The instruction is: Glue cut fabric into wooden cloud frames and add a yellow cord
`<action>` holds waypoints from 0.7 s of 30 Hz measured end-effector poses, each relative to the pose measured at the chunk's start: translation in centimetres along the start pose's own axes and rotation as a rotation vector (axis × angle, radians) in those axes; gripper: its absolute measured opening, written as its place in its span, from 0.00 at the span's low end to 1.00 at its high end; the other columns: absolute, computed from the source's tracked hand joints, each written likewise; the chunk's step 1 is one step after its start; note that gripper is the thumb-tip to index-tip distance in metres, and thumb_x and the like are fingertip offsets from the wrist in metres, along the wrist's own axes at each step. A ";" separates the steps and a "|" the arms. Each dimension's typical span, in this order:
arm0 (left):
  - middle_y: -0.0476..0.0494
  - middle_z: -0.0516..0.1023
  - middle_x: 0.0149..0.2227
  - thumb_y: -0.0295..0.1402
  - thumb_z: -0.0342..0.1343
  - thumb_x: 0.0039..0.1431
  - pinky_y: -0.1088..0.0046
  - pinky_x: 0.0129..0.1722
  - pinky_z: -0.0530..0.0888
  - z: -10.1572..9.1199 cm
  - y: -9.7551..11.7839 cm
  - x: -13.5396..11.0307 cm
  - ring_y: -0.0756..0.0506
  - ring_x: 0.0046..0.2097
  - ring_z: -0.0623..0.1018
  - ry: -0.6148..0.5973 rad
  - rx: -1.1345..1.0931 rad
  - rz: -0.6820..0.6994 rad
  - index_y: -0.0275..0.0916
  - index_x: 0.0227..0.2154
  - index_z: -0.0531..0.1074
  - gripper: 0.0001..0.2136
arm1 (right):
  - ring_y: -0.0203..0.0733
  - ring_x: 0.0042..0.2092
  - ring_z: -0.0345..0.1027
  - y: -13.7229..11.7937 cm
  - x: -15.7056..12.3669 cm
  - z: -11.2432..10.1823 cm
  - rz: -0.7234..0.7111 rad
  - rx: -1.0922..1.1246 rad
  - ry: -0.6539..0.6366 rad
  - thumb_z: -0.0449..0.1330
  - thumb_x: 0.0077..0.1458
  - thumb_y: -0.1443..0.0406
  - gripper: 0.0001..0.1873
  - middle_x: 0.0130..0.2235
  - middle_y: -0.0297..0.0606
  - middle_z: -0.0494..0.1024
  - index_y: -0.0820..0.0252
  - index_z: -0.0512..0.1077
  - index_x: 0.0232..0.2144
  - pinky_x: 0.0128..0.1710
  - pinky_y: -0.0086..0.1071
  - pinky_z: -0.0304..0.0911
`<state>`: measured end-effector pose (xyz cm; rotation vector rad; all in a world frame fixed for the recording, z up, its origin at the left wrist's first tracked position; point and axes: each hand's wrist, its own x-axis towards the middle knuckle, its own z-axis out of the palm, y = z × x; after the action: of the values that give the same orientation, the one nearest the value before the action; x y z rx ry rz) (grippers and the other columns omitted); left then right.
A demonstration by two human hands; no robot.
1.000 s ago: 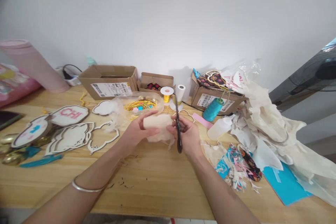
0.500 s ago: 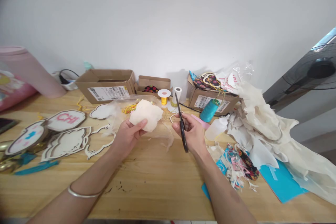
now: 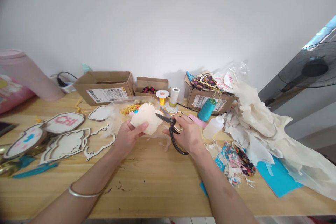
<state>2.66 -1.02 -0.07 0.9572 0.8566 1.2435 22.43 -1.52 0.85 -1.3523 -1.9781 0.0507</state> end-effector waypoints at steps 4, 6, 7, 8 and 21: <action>0.43 0.79 0.38 0.34 0.63 0.44 0.69 0.39 0.73 0.0 0.0 0.0 0.45 0.39 0.77 -0.029 -0.016 -0.009 0.35 0.39 0.72 0.17 | 0.36 0.26 0.60 0.0 0.0 -0.2 -0.012 -0.031 0.013 0.57 0.47 0.49 0.24 0.24 0.35 0.67 0.62 0.73 0.37 0.25 0.28 0.55; 0.43 0.79 0.38 0.34 0.62 0.44 0.69 0.40 0.73 -0.1 0.0 0.0 0.45 0.39 0.77 -0.038 -0.021 -0.015 0.36 0.39 0.72 0.17 | 0.36 0.25 0.60 0.0 0.0 -0.3 -0.012 -0.026 0.008 0.57 0.47 0.48 0.25 0.24 0.35 0.67 0.62 0.73 0.38 0.25 0.28 0.56; 0.43 0.79 0.38 0.34 0.62 0.44 0.69 0.40 0.73 -0.1 0.0 0.1 0.45 0.39 0.77 -0.041 -0.024 -0.017 0.36 0.39 0.72 0.17 | 0.36 0.25 0.60 0.0 0.0 -0.3 -0.013 -0.022 0.001 0.56 0.47 0.48 0.25 0.23 0.35 0.67 0.62 0.73 0.38 0.25 0.29 0.56; 0.43 0.79 0.39 0.33 0.63 0.44 0.69 0.40 0.73 -0.2 -0.1 0.1 0.45 0.39 0.77 -0.042 -0.028 -0.017 0.36 0.39 0.72 0.17 | 0.36 0.25 0.60 -0.1 0.0 -0.3 -0.013 -0.018 -0.005 0.56 0.47 0.48 0.25 0.23 0.35 0.67 0.63 0.73 0.38 0.25 0.29 0.55; 0.43 0.79 0.38 0.32 0.63 0.44 0.72 0.38 0.74 -0.2 -0.1 0.1 0.46 0.39 0.77 -0.028 -0.063 -0.035 0.36 0.39 0.72 0.16 | 0.36 0.24 0.59 0.3 -0.1 -0.1 -0.065 -0.071 0.028 0.55 0.48 0.47 0.25 0.22 0.35 0.67 0.61 0.74 0.36 0.25 0.28 0.53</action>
<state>2.56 -0.90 -0.19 0.9033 0.8046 1.2178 22.71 -1.51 0.78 -1.3248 -2.0160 -0.0693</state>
